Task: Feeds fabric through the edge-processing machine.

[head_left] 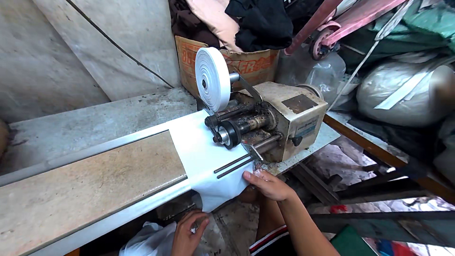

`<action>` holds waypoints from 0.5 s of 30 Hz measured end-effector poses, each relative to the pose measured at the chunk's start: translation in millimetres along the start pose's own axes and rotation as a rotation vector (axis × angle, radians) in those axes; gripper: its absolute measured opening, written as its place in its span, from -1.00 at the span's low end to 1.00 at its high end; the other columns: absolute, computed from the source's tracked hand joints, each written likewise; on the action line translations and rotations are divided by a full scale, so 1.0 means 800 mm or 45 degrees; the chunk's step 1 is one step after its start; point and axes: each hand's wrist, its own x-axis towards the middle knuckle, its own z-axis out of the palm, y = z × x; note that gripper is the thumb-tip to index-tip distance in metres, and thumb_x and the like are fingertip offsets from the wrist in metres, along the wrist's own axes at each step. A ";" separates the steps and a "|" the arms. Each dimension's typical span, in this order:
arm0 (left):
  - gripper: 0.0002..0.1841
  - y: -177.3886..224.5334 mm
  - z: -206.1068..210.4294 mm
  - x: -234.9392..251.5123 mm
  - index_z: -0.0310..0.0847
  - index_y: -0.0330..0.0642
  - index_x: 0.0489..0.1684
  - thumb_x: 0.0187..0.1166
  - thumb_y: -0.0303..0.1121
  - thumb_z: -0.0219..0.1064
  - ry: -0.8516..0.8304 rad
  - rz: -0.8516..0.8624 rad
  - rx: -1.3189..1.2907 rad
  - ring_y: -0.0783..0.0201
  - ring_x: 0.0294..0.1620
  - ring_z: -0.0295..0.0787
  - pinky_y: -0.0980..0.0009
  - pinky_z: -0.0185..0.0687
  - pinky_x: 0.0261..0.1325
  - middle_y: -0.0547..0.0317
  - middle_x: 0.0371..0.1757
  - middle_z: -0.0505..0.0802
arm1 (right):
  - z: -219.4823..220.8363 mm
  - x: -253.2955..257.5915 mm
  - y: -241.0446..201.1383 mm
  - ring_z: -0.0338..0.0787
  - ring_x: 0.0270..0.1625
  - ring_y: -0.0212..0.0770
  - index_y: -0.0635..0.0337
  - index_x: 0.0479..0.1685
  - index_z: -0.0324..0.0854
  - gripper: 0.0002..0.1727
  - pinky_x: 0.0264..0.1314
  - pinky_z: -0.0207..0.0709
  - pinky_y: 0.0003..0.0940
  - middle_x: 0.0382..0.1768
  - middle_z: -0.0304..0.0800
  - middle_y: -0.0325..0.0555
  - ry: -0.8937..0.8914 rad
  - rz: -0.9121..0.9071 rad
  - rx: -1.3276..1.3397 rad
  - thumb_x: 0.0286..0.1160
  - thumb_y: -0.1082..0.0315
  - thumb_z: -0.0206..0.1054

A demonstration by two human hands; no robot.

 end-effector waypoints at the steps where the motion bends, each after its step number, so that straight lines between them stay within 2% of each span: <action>1: -0.73 0.001 0.000 0.000 0.89 -0.05 -0.14 0.50 -0.06 0.49 0.020 -0.018 0.000 0.45 0.11 0.84 0.37 0.74 0.31 0.29 -0.03 0.94 | 0.000 0.000 0.000 0.82 0.02 -0.55 -0.01 0.04 0.75 -0.64 0.21 0.71 -0.44 -0.09 0.90 -0.47 0.004 -0.001 -0.001 0.86 0.06 0.05; 4: -0.70 0.005 -0.001 0.000 0.80 -0.12 -0.11 0.47 -0.09 0.52 0.025 -0.097 -0.017 0.50 0.02 0.84 0.41 0.74 0.23 0.30 -0.09 0.93 | 0.001 0.000 -0.001 0.83 0.08 -0.53 0.00 0.06 0.74 -0.64 0.28 0.71 -0.41 -0.05 0.90 -0.47 -0.002 -0.009 0.002 0.86 0.06 0.05; 7: -0.69 0.002 0.001 -0.001 0.80 -0.12 0.09 0.57 -0.12 0.45 -0.054 -0.100 -0.049 0.48 0.09 0.87 0.34 0.75 0.32 0.33 -0.01 0.95 | 0.000 0.000 -0.001 0.82 0.07 -0.55 -0.01 0.04 0.74 -0.63 0.26 0.70 -0.43 -0.06 0.90 -0.48 -0.007 -0.016 -0.017 0.87 0.06 0.04; 8: -0.68 0.001 0.001 -0.001 0.83 -0.12 0.08 0.60 -0.11 0.42 -0.067 -0.086 -0.034 0.46 0.11 0.86 0.30 0.74 0.34 0.31 0.00 0.95 | 0.000 0.000 -0.001 0.83 0.06 -0.55 -0.01 0.04 0.75 -0.63 0.26 0.71 -0.43 -0.07 0.90 -0.47 -0.005 -0.015 -0.016 0.87 0.06 0.04; 12: -0.75 -0.004 0.003 -0.001 0.92 -0.03 -0.17 0.59 -0.09 0.42 -0.045 -0.015 -0.009 0.39 0.19 0.81 0.28 0.71 0.37 0.28 0.05 0.92 | 0.001 0.000 -0.001 0.83 0.05 -0.54 -0.01 0.02 0.75 -0.63 0.25 0.71 -0.43 -0.07 0.91 -0.47 0.005 0.010 0.010 0.86 0.06 0.04; 15: -0.76 -0.004 0.002 -0.001 0.94 0.02 -0.20 0.56 -0.06 0.44 -0.035 -0.033 0.009 0.40 0.15 0.79 0.29 0.70 0.32 0.31 0.00 0.90 | 0.000 0.000 0.000 0.83 0.06 -0.53 0.00 0.05 0.73 -0.64 0.26 0.70 -0.41 -0.07 0.90 -0.46 -0.002 0.011 0.002 0.86 0.06 0.04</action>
